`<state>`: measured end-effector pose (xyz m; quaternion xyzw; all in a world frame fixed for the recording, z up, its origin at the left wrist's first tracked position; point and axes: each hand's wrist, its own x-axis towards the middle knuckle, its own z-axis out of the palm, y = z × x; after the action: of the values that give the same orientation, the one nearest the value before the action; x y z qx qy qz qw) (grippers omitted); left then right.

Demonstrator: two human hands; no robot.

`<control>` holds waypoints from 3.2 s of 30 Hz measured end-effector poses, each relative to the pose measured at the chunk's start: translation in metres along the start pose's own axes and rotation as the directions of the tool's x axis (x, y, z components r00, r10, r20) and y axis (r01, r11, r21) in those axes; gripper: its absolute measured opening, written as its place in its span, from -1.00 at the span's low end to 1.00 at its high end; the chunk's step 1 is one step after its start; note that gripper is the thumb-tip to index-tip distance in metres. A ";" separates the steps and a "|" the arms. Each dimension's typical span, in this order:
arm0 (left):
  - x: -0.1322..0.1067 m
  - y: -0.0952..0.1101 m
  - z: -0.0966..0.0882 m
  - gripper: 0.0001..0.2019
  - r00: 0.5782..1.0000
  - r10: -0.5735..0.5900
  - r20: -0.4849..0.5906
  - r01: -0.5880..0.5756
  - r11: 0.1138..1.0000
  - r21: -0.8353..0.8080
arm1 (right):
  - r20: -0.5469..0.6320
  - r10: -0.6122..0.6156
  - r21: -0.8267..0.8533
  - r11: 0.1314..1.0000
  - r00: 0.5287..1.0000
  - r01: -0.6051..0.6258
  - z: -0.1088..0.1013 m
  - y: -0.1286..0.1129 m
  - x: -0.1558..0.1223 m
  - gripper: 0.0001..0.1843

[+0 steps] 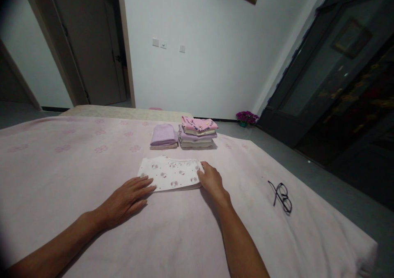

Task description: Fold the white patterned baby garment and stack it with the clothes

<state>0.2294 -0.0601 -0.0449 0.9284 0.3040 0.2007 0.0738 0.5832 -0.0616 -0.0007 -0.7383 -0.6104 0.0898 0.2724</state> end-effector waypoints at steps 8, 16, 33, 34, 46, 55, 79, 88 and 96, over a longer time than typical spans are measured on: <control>0.000 0.000 -0.003 -0.56 0.998 0.051 0.026 -0.051 0.999 0.011 | 0.100 0.057 -0.393 0.920 0.993 -0.013 -0.005 -0.015 -0.010 -0.55; 0.006 -0.019 0.010 -0.58 0.876 -0.417 -0.243 0.353 0.897 -0.266 | -0.087 -0.043 -0.468 0.884 0.995 -0.003 0.001 0.000 -0.015 -0.23; 0.066 -0.051 -0.003 -0.69 0.630 -0.776 -0.007 0.721 0.589 -0.366 | -0.046 0.256 0.158 0.956 0.966 -0.246 0.025 0.019 0.013 -0.13; 0.062 -0.051 -0.006 -0.66 0.633 -0.773 -0.027 0.706 0.592 -0.388 | -0.070 0.238 0.221 0.951 0.969 -0.218 0.027 0.013 0.012 -0.16; -0.055 -0.075 -0.059 -0.51 0.540 -0.831 -0.131 0.831 0.551 -0.070 | -0.092 -0.102 0.202 0.972 0.990 0.119 0.058 -0.043 -0.014 -0.32; 0.013 -0.038 -0.022 -0.53 0.922 -0.357 -0.151 0.361 0.933 -0.005 | 0.126 -0.596 -0.124 0.784 0.793 0.609 0.060 -0.131 -0.043 -0.50; -0.015 -0.093 -0.019 -0.35 0.734 -0.665 -0.138 0.667 0.669 0.328 | 0.231 -0.373 -0.319 0.843 0.898 0.432 0.070 -0.075 -0.016 -0.37; -0.032 -0.091 -0.063 -0.41 0.490 -0.871 -0.026 0.871 0.490 -0.020 | 0.201 -0.604 -0.135 0.763 0.772 0.632 0.075 -0.129 -0.054 -0.33; -0.032 -0.094 -0.066 -0.63 0.542 -0.833 0.110 0.840 0.540 -0.047 | 0.354 -0.584 -0.009 0.779 0.730 0.627 0.095 -0.127 -0.065 -0.30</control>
<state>0.1280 -0.0030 -0.0195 0.6729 0.6973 0.1205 0.2154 0.4150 -0.0822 -0.0284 -0.4882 -0.8590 0.0795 0.1323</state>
